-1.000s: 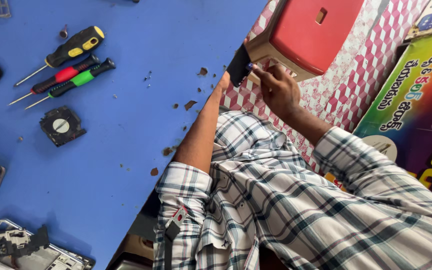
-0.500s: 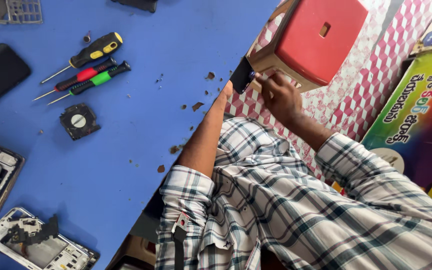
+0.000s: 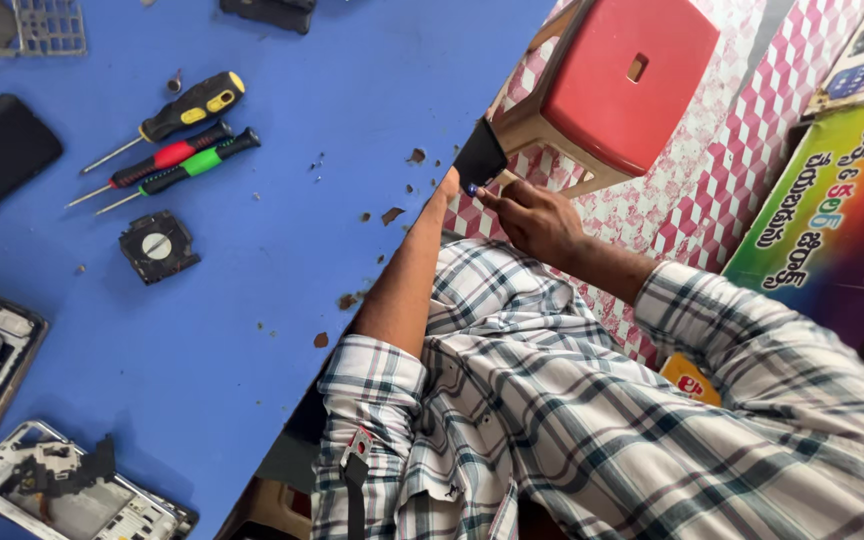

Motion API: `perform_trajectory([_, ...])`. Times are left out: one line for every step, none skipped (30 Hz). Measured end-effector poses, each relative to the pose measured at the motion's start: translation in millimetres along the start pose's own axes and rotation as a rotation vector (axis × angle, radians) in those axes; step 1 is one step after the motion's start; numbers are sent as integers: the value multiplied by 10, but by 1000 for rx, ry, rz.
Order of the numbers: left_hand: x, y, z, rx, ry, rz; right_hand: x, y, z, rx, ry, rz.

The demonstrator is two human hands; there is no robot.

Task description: The person uses a toothbrush to scrub the back and edges of a black smartphone case. The person also briefly handles a small black electronic component with a screwdriver before setting it aside.

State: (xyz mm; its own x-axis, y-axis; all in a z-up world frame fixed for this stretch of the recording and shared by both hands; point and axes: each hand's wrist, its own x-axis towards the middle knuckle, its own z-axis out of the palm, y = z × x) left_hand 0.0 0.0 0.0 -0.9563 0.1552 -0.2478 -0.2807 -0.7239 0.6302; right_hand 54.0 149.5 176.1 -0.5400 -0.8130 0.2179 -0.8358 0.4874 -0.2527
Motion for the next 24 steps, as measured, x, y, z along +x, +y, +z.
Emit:
perform_trajectory([2, 27, -16, 11, 2, -3, 5, 43, -7, -17, -15, 21])
perform_trajectory([22, 58, -20, 11, 3, -5, 13, 75, 3, -34, -30, 43])
perform_trajectory([42, 87, -30, 19, 6, -2, 14, 121, -1, -53, -46, 65])
perform_trajectory([51, 94, -36, 26, 4, -7, 13, 148, 19, -104, 8, 40])
perform_trajectory([35, 71, -34, 26, 7, -16, -20, 157, 37, -155, 55, 18])
perform_trajectory([26, 43, -17, 28, 11, -25, -57, 151, 54, -206, 100, -5])
perform_trajectory([36, 56, -12, 26, 18, -23, -56, 156, 63, -155, 69, -1])
perform_trajectory([33, 56, 10, 20, 19, -23, -51, 145, 72, -105, 38, 3])
perform_trajectory([19, 77, -3, 28, 20, -22, -36, 126, 91, -52, 11, 7])
perform_trajectory([29, 104, -11, 31, 24, -19, -11, 112, 107, -72, 63, 67])
perform_trajectory([63, 120, 7, 32, 22, -18, 4, 109, 102, -98, 113, 130])
perform_trajectory([105, 138, 17, 31, 16, -15, 23, 113, 95, -123, 164, 191])
perform_trajectory([110, 114, 29, 31, 12, -21, 7, 94, 87, -121, 115, 116])
perform_trajectory([117, 86, 40, 31, 12, -25, -6, 76, 79, -119, 67, 42])
perform_trajectory([91, 63, 16, 32, 13, -28, -17, 31, 88, -109, 18, -33])
perform_trajectory([46, 38, -4, 34, 17, -36, -17, -19, 87, -71, 64, 69])
perform_trajectory([106, 93, -4, 31, 12, -20, 58, 1, 49, -43, 114, 155])
perform_trajectory([146, 136, 4, 24, 13, -9, 133, 27, 9, -15, 164, 240])
perform_trajectory([129, 129, -2, 22, 17, -14, 144, 6, -8, 0, 140, 129])
perform_trajectory([108, 107, -7, 23, 19, -15, 148, -5, -23, 15, 116, 17])
perform_trajectory([85, 88, -17, 24, 16, -23, 141, -30, -26, 35, 94, -90])
perform_trajectory([49, 70, -18, 31, 15, -32, 131, -61, -31, 22, 103, 52])
perform_trajectory([85, 134, -21, 34, 12, -23, 193, -46, -52, 2, 117, 179])
perform_trajectory([119, 200, -19, 36, 9, -17, 254, -40, -68, -17, 132, 306])
